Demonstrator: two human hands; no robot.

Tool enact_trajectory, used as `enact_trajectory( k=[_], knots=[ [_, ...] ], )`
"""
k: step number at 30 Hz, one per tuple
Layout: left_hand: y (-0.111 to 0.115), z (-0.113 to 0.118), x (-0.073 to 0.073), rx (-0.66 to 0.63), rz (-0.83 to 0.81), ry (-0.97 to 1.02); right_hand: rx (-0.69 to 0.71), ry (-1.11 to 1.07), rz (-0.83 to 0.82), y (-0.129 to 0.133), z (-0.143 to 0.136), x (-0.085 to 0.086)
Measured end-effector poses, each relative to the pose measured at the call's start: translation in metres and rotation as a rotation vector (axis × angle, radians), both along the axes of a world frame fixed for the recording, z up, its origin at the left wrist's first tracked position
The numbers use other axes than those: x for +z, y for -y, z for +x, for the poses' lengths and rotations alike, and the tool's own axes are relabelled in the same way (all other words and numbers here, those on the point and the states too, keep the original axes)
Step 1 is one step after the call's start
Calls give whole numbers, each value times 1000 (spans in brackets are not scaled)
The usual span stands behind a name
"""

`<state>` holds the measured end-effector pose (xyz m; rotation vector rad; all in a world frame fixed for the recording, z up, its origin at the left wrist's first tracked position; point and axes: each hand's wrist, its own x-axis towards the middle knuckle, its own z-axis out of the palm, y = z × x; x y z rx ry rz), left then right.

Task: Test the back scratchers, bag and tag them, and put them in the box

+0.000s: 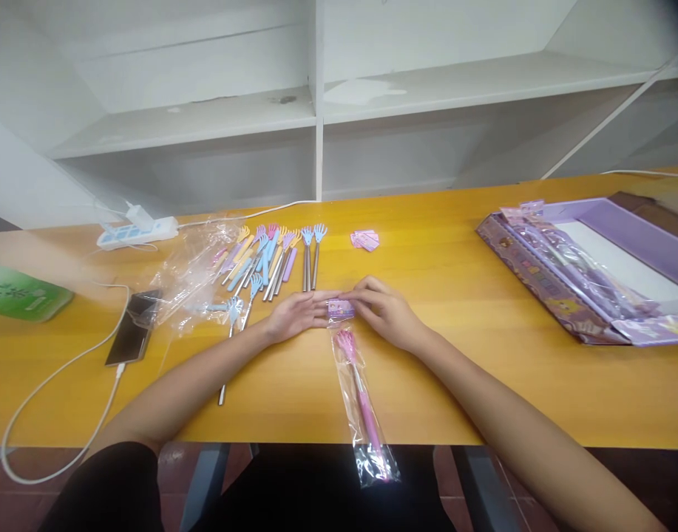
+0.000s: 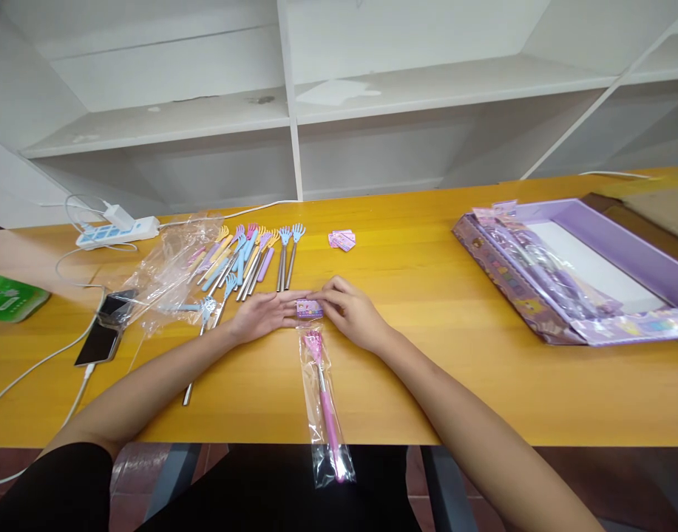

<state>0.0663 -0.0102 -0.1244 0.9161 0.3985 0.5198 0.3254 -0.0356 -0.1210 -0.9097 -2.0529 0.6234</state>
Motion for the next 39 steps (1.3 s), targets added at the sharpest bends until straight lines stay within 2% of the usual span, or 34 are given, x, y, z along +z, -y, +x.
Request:
enact_trajectory(
  k=[10,34,39],
  knots=[
    [-2,-1,-4,17,-28,-39,13,34,-21,3,-2,5],
    [0,0,0,26,-14,-44,55,147,-14,6,3,5],
    [2,2,3,16,53,-64,-41,84,-122,8,1,4]
  ],
)
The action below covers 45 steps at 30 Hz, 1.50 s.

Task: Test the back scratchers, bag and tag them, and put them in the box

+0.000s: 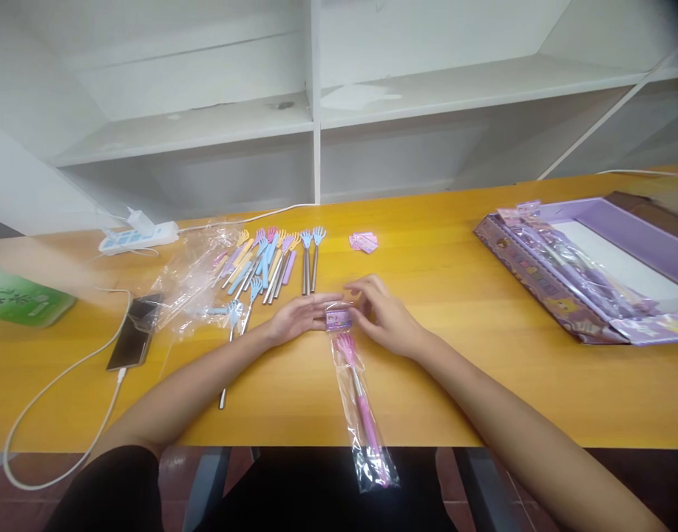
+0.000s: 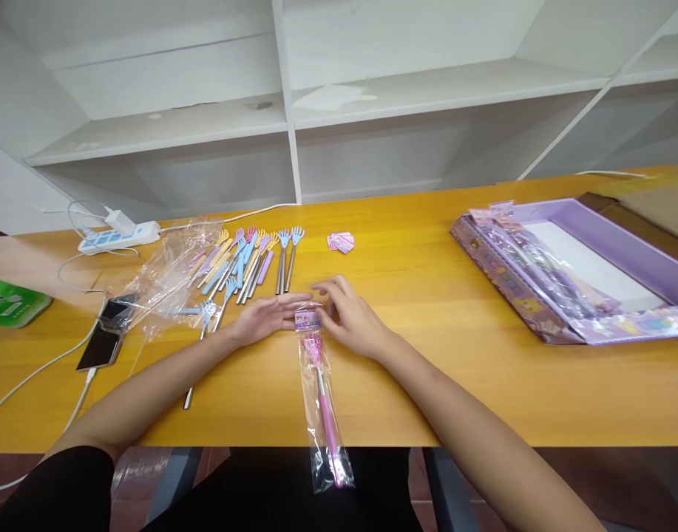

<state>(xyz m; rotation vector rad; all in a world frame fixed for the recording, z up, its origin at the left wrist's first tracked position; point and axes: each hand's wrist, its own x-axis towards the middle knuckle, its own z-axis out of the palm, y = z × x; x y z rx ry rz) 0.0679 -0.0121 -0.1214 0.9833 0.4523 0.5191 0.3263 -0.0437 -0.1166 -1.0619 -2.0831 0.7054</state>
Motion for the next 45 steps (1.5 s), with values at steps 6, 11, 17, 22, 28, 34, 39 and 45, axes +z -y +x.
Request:
enact_trajectory(
  k=[6,11,17,22,28,34,39,45],
  knots=[
    [3,2,5,-11,58,-30,18,-206,-247,-5,-7,-10],
    [3,4,7,19,59,-17,-24,-308,-357,-8,-9,-13],
    [8,5,6,108,143,-25,-29,-473,-620,-9,-11,-15],
    [6,6,-2,208,225,-209,-81,-582,-623,-10,-15,-14],
    [7,7,-3,219,288,-292,-96,-512,-540,-9,-14,-10],
    [5,5,-5,273,389,-352,-70,-500,-490,-5,-18,-10],
    [5,6,-2,287,396,-356,-58,-471,-451,-3,-17,-8],
    [6,7,1,292,421,-355,-48,-431,-423,-4,-15,-10]
  ],
)
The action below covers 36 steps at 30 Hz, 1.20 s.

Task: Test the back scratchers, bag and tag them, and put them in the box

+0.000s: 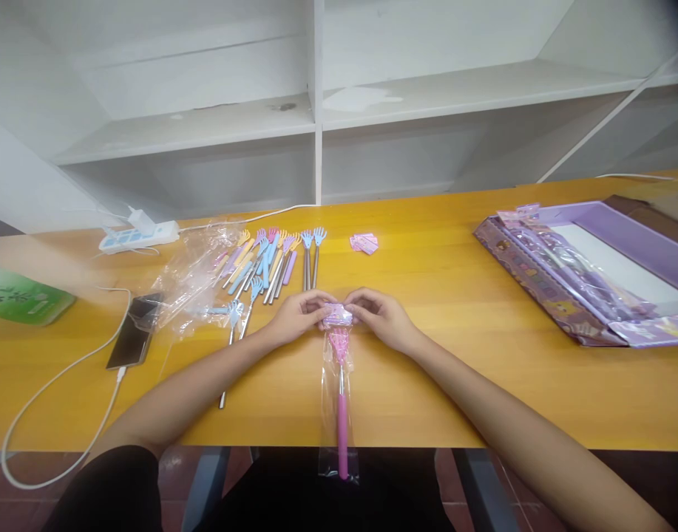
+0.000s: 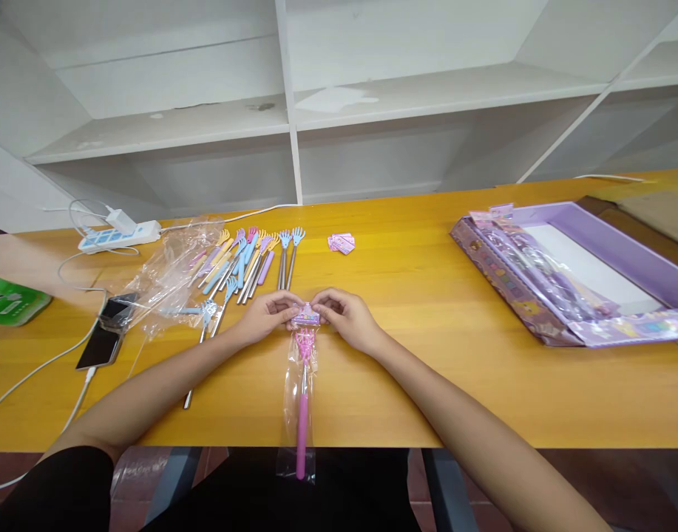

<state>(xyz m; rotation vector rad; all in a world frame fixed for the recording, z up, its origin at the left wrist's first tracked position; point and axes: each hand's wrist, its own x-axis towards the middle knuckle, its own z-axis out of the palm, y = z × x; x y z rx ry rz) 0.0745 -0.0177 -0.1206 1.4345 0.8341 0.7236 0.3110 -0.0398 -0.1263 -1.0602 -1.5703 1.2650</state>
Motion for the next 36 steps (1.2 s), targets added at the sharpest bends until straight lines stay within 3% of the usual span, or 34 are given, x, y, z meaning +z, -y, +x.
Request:
enact_trajectory(
  k=[14,21,24,30,36],
  knots=[
    [-2,0,-6,0,41,-38,59,177,222,0,7,9],
    [0,-4,1,-16,55,-84,91,219,282,2,8,11],
    [3,-3,7,-23,90,-114,73,208,256,3,7,11],
    [8,0,8,-36,145,-109,9,44,36,3,2,-1],
    [10,-2,2,-27,202,-187,51,127,78,4,-3,-6]
  ],
)
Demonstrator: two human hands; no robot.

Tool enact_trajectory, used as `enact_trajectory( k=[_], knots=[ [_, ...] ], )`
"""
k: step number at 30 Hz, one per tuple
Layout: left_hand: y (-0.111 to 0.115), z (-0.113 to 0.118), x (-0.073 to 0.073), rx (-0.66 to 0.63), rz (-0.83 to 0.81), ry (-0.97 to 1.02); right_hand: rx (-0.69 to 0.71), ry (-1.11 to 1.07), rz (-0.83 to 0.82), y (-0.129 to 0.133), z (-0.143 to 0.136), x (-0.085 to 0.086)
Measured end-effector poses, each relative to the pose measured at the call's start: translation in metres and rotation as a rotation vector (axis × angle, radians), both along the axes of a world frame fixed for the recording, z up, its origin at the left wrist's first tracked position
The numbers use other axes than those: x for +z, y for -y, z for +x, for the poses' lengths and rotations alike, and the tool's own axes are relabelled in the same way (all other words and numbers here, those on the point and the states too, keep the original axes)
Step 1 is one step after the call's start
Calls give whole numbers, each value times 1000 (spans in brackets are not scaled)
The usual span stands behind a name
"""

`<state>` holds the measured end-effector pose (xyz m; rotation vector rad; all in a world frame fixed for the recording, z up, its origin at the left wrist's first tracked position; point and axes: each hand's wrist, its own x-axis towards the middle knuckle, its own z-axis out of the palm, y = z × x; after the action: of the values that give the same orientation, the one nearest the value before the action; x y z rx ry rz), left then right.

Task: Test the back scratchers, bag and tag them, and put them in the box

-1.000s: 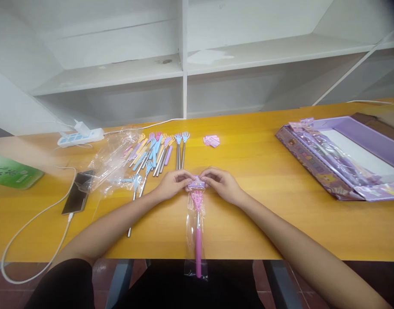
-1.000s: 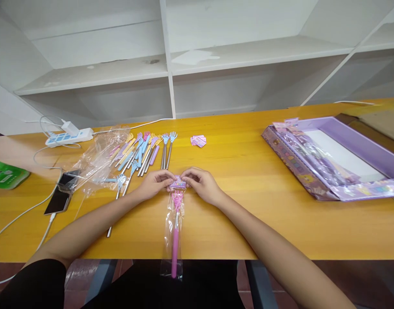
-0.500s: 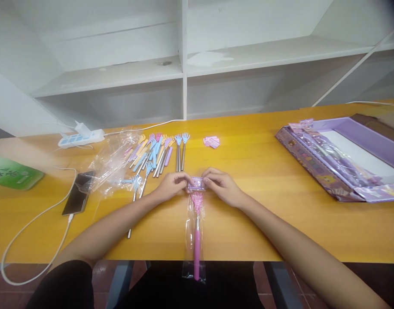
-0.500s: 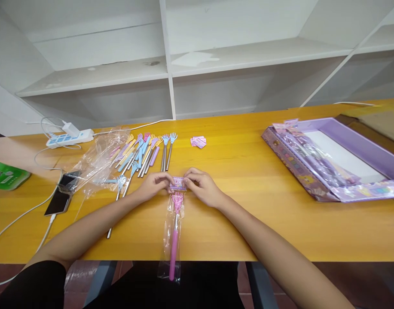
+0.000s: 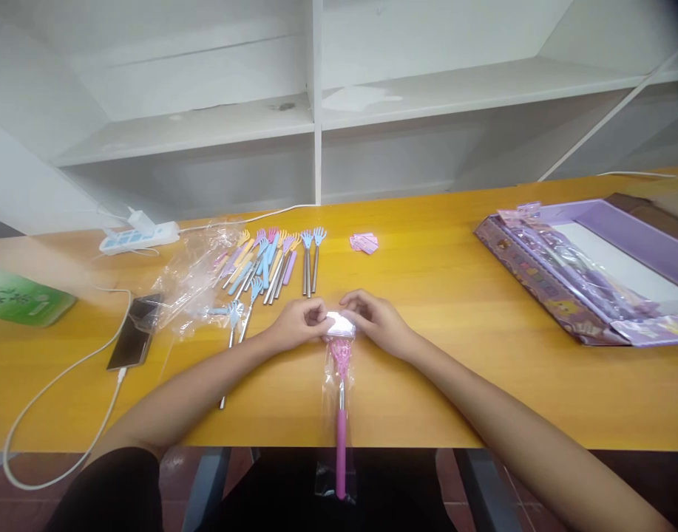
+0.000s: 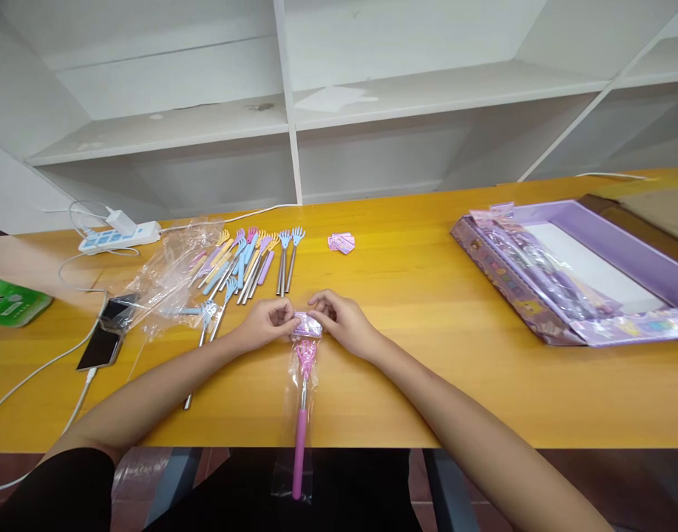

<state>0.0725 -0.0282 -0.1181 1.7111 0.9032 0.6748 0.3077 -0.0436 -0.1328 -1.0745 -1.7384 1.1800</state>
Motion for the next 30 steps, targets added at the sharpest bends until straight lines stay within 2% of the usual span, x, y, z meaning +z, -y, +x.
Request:
enact_trajectory(
  k=[11,25,30],
  knots=[
    [-5,1,-8,14,-71,100,16,53,23,6,-4,4],
    [-2,2,-7,19,-159,211,157,120,-108,6,-1,14],
    [-6,1,-8,-41,-252,140,139,87,-177,9,-4,13]
  ],
)
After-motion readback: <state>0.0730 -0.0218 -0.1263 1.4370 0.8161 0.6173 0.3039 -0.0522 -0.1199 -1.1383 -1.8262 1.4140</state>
